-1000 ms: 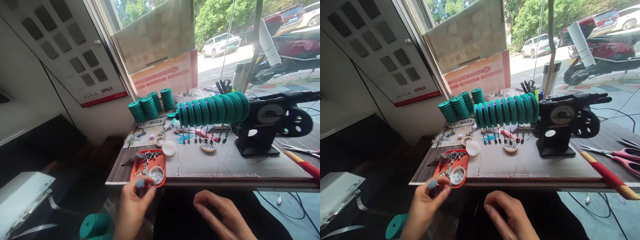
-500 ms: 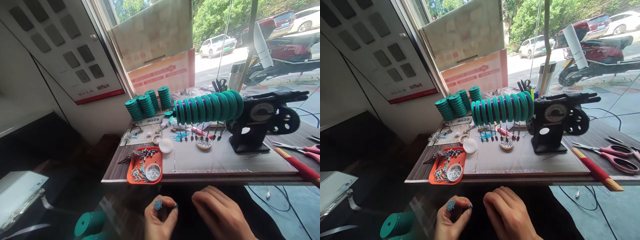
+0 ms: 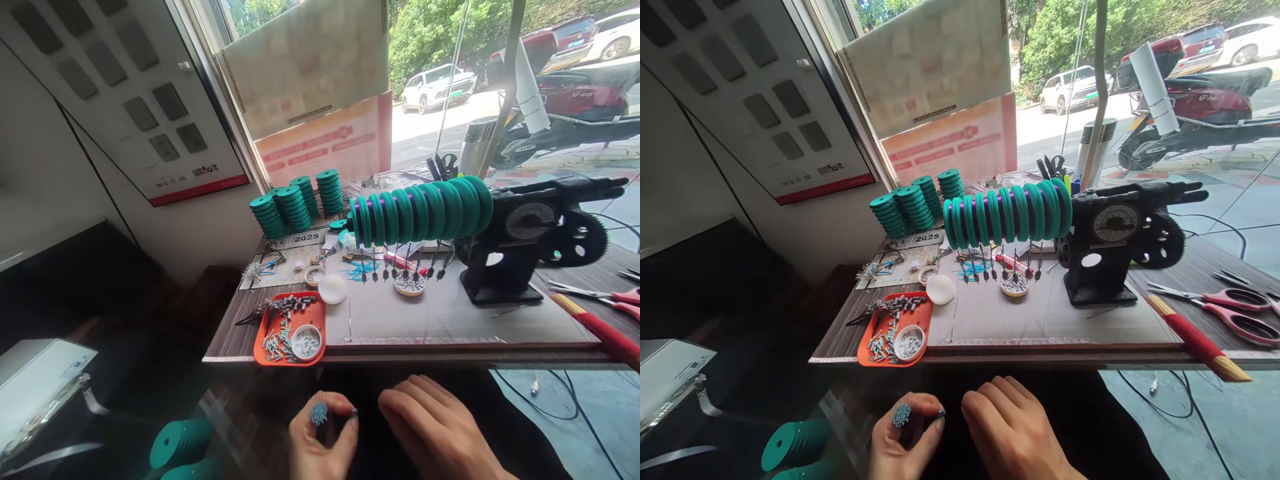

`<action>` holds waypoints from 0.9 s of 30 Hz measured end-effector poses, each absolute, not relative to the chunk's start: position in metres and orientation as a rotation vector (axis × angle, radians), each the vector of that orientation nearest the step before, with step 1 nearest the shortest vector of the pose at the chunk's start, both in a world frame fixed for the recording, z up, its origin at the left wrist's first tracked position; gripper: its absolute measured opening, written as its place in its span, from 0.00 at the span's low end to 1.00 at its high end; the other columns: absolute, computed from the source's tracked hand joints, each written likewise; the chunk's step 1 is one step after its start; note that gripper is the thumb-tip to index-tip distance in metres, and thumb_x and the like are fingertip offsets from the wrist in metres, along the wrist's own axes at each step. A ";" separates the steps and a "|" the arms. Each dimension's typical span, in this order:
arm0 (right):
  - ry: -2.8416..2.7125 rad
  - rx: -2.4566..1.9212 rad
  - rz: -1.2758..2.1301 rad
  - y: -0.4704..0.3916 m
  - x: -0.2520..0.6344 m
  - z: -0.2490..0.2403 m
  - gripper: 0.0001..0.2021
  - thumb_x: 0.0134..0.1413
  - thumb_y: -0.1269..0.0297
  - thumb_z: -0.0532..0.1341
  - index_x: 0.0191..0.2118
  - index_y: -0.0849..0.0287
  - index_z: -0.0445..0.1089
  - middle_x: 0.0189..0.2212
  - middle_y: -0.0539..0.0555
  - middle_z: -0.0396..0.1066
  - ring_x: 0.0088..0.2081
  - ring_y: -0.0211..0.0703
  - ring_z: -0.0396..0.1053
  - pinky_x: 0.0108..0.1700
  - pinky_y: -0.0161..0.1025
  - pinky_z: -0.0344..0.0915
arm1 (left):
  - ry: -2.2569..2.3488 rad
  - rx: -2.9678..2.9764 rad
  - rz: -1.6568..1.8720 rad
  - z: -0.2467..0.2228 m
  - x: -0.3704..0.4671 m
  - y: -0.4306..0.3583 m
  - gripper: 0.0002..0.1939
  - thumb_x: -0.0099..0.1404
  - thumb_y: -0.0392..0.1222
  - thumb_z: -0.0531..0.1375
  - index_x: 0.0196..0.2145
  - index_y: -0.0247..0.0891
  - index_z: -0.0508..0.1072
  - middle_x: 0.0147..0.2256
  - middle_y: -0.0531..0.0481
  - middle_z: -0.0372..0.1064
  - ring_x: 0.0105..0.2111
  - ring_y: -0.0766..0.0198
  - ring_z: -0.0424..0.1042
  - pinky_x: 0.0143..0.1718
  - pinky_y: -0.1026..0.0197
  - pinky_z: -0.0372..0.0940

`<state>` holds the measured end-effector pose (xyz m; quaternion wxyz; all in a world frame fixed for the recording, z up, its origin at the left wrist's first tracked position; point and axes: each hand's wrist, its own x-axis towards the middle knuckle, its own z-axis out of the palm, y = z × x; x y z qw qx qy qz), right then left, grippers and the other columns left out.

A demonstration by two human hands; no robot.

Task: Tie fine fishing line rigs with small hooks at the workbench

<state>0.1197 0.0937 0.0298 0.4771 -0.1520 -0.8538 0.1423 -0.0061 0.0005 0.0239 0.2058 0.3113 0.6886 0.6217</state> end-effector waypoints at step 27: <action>-2.191 -0.353 0.388 0.091 0.117 0.026 0.14 0.66 0.71 0.43 0.31 0.58 0.61 0.19 0.49 0.65 0.20 0.37 0.62 0.24 0.34 0.58 | 2.135 1.401 1.736 0.030 0.007 0.006 0.07 0.49 0.30 0.58 0.20 0.42 0.70 0.20 0.56 0.68 0.19 0.67 0.67 0.22 0.67 0.60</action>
